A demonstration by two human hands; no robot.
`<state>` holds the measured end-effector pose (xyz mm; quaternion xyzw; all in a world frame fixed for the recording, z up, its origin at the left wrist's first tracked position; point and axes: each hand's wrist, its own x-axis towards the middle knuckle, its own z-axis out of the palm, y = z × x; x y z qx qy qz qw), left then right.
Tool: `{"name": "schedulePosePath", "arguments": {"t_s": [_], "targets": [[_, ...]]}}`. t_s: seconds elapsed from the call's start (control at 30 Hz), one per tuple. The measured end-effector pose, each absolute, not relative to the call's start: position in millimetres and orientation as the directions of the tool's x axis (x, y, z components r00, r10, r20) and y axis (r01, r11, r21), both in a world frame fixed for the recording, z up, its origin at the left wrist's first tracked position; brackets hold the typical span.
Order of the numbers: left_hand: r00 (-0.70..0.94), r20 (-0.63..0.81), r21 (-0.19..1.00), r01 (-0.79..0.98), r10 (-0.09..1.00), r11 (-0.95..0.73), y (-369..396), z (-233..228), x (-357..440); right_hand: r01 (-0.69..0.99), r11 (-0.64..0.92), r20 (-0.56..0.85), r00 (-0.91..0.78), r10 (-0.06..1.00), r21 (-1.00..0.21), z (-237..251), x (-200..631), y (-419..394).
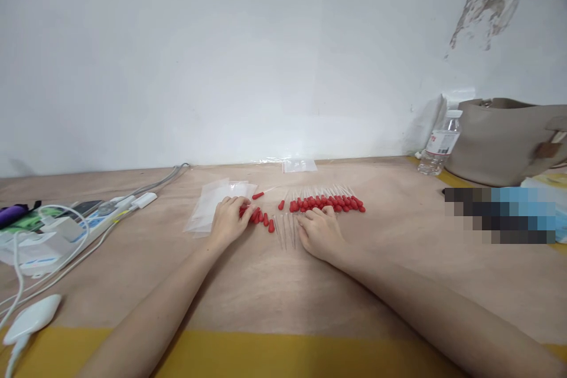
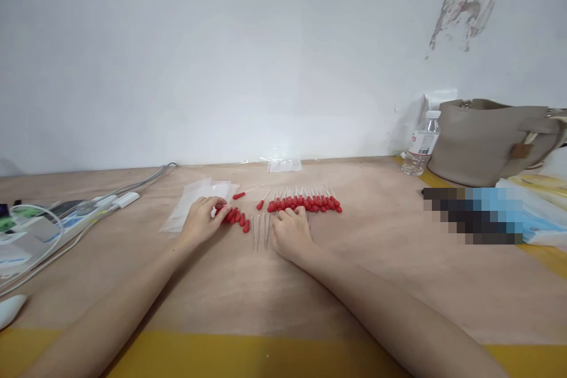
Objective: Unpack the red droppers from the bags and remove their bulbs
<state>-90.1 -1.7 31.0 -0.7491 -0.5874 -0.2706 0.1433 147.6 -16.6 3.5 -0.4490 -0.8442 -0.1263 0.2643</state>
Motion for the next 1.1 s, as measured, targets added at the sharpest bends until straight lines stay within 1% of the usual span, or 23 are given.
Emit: {"name": "schedulePosePath", "arguments": {"t_s": [0.17,0.27,0.37,0.5,0.6,0.77,0.87,1.0,1.1], "targets": [[0.113,0.603,0.127,0.964,0.79,-0.235,-4.6,39.3,-89.2,0.799,0.598,0.5,-0.491,0.713,-0.069,8.3,146.2,-22.6],[0.085,0.574,0.118,0.976,0.814,-0.185,1.1,43.8,-90.3,0.782,0.618,0.471,-0.516,0.715,-0.081,10.2,145.0,-24.1],[0.079,0.476,0.068,0.99,0.876,-0.126,13.5,49.4,-88.5,0.77,0.632,0.458,-0.534,0.711,-0.083,11.6,144.3,-24.6],[0.025,0.269,-0.036,0.999,0.963,-0.016,40.2,59.8,-80.9,0.722,0.686,0.442,-0.589,0.677,-0.089,12.5,144.0,-24.4],[-0.006,0.166,-0.052,0.999,0.986,0.015,62.9,64.4,-75.6,0.692,0.718,0.446,-0.619,0.646,-0.08,12.3,142.9,-23.0],[-0.042,0.025,-0.05,0.998,0.999,0.043,89.8,59.5,-73.6,0.587,0.809,0.431,-0.738,0.519,0.029,11.0,139.2,-16.4],[-0.06,0.004,-0.048,0.997,0.998,0.06,98.5,53.5,-76.2,0.552,0.832,0.416,-0.77,0.485,0.053,9.6,137.7,-11.9],[-0.052,0.014,-0.038,0.998,0.999,0.053,102.5,48.6,-78.2,0.572,0.819,0.401,-0.761,0.511,0.042,8.6,136.2,-8.7],[-0.037,0.069,-0.028,0.999,0.997,0.039,98.1,51.5,-76.4,0.583,0.812,0.403,-0.751,0.523,0.032,9.1,134.4,-9.0]]}}
